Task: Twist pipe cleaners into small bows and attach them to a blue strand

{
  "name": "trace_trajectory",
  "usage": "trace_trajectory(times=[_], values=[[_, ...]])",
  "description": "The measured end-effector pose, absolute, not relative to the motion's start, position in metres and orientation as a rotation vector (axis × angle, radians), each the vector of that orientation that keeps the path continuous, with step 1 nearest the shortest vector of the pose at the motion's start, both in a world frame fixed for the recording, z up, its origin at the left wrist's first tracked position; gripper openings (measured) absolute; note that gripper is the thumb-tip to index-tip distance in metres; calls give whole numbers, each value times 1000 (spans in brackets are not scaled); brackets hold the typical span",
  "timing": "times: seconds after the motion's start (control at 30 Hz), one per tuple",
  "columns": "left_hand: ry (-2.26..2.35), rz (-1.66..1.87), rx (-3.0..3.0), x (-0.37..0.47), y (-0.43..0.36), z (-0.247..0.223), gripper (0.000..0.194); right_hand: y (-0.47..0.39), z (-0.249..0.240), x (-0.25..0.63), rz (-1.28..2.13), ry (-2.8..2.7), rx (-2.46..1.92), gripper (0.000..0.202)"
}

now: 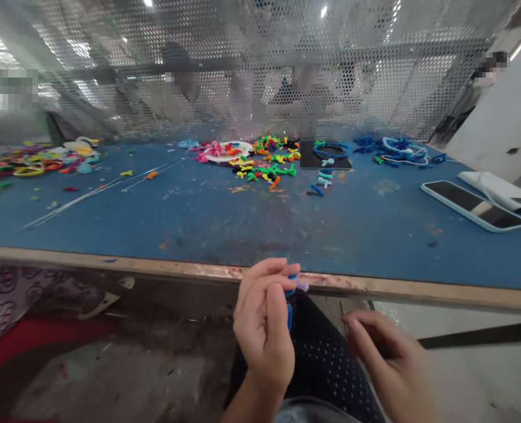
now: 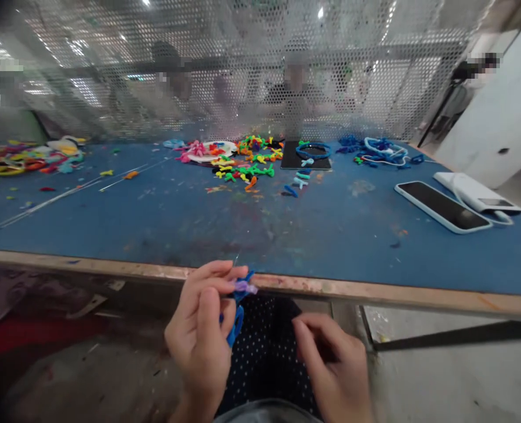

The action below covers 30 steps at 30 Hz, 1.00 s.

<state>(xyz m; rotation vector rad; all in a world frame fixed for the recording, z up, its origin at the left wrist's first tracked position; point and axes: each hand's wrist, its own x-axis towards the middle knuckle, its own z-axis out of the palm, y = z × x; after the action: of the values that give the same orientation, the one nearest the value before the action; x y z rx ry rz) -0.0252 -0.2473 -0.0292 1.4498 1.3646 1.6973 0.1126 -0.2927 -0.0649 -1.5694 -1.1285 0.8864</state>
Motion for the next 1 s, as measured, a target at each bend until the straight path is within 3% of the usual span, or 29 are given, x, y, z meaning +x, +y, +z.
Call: trace_trajectory(times=[0.17, 0.33, 0.57, 0.83, 1.0], values=[[1153, 1618, 1024, -23, -257, -43, 33, -295, -94, 79, 1368, -796, -1210, 44], [1171, 1492, 890, -30, -273, -52, 37, -287, -104, 62, 1545, -758, -970, 56], [1296, 1381, 839, -52, -288, -73, 43, -272, -119, 53, 1596, -716, -937, 45], [1307, 469, 1343, -76, -288, -99, 37, -279, -150, 57, 1620, -515, -1129, 62], [1125, 183, 1630, -71, -295, -88, 30, -281, -152, 59, 1651, -483, -1087, 57]])
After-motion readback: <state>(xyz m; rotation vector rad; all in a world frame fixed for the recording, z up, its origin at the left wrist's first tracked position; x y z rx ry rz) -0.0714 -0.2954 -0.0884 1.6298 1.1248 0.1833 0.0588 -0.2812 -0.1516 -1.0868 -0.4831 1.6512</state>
